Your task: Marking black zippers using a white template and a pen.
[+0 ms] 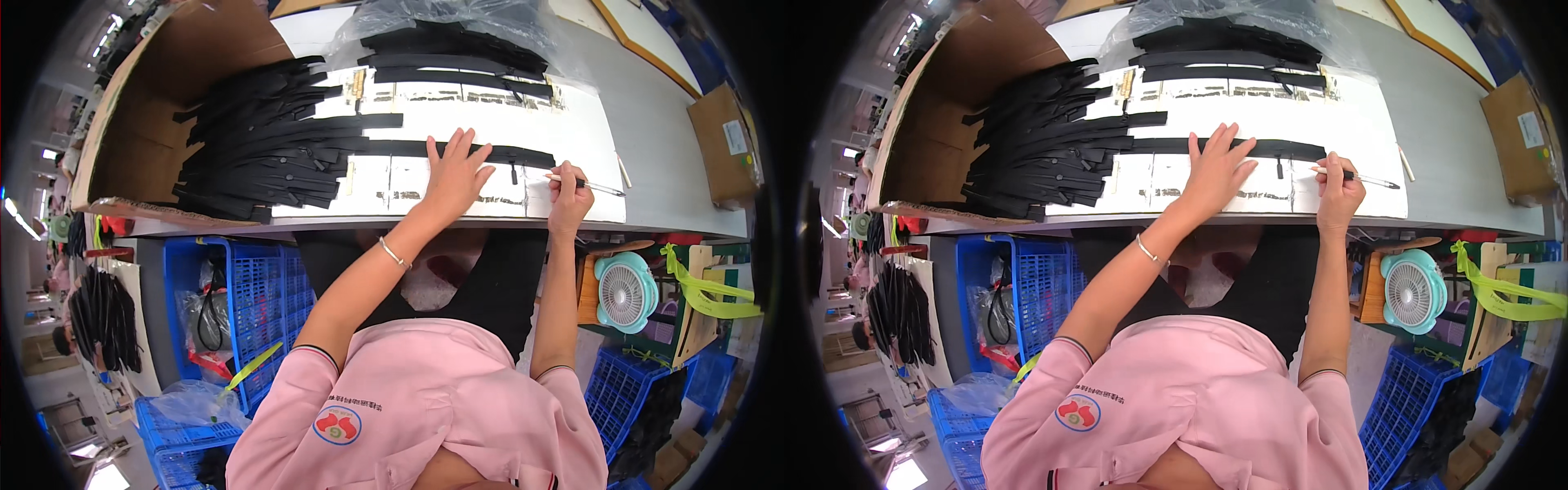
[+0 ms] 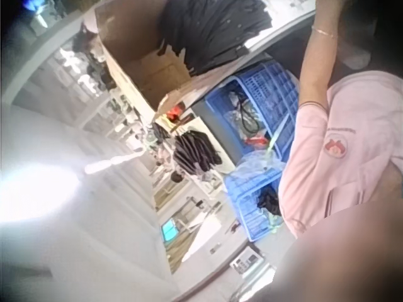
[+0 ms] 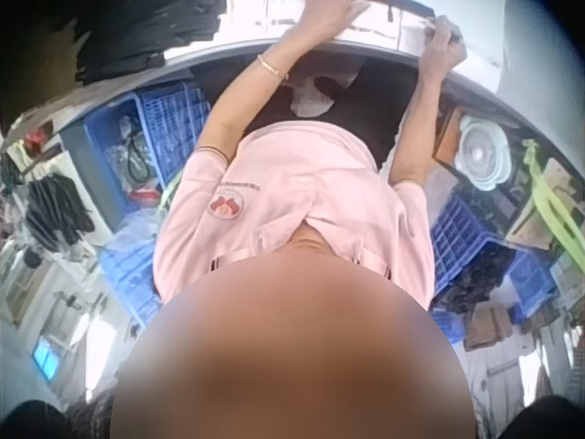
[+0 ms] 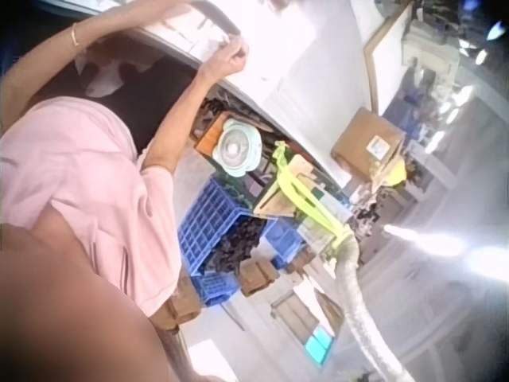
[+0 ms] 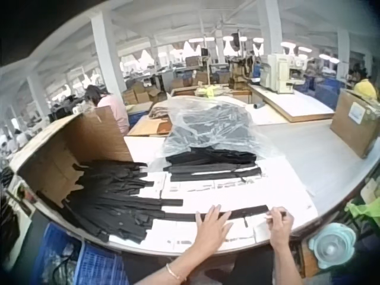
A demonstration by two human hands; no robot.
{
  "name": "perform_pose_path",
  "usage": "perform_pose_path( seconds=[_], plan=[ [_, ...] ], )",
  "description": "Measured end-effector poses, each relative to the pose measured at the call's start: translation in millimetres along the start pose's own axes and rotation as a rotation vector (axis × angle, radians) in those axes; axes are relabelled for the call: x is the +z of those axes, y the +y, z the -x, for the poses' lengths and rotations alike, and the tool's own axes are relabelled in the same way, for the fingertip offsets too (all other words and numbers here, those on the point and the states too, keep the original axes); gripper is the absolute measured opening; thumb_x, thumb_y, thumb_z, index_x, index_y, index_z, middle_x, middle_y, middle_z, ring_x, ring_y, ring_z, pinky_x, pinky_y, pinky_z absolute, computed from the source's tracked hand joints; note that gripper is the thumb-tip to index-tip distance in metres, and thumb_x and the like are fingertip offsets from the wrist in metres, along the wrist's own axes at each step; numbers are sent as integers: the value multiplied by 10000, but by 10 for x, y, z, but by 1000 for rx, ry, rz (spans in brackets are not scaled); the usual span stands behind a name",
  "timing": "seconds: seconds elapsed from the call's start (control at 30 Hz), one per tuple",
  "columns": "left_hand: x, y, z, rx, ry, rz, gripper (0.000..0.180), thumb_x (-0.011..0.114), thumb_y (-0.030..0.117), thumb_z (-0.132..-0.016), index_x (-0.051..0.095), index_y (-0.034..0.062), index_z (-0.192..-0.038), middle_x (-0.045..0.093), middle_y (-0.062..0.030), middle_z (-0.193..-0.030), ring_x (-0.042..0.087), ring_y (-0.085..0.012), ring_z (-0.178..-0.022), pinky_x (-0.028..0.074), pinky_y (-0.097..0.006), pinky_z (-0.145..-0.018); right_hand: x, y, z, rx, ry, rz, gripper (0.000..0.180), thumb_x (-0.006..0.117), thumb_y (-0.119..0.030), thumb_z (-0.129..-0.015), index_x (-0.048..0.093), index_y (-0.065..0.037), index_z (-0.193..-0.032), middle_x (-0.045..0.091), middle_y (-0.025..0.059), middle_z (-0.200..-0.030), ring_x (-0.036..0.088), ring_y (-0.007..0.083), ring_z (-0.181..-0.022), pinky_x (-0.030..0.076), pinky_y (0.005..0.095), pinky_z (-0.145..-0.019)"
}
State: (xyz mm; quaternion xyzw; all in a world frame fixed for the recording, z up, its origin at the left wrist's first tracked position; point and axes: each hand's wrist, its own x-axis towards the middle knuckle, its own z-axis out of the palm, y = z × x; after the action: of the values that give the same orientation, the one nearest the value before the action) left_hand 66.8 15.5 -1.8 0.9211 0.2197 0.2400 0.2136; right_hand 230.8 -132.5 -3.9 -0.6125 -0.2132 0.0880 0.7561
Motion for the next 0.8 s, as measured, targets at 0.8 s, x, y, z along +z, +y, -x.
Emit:
perform_pose_path(
  seconds=[0.8],
  plan=[
    [-562, -199, -130, 101, -246, 274, 268, 712, 176, -886, 750, 73, -1130, 697, -119, -991, 677, -338, -947, 541, -415, -827, 124, -222, 199, -112, 0, 232, 298, 533, -210, -1095, 648, -26, -1300, 676, 52, -814, 548, 58, -644, 434, 211, -605]
  ],
)
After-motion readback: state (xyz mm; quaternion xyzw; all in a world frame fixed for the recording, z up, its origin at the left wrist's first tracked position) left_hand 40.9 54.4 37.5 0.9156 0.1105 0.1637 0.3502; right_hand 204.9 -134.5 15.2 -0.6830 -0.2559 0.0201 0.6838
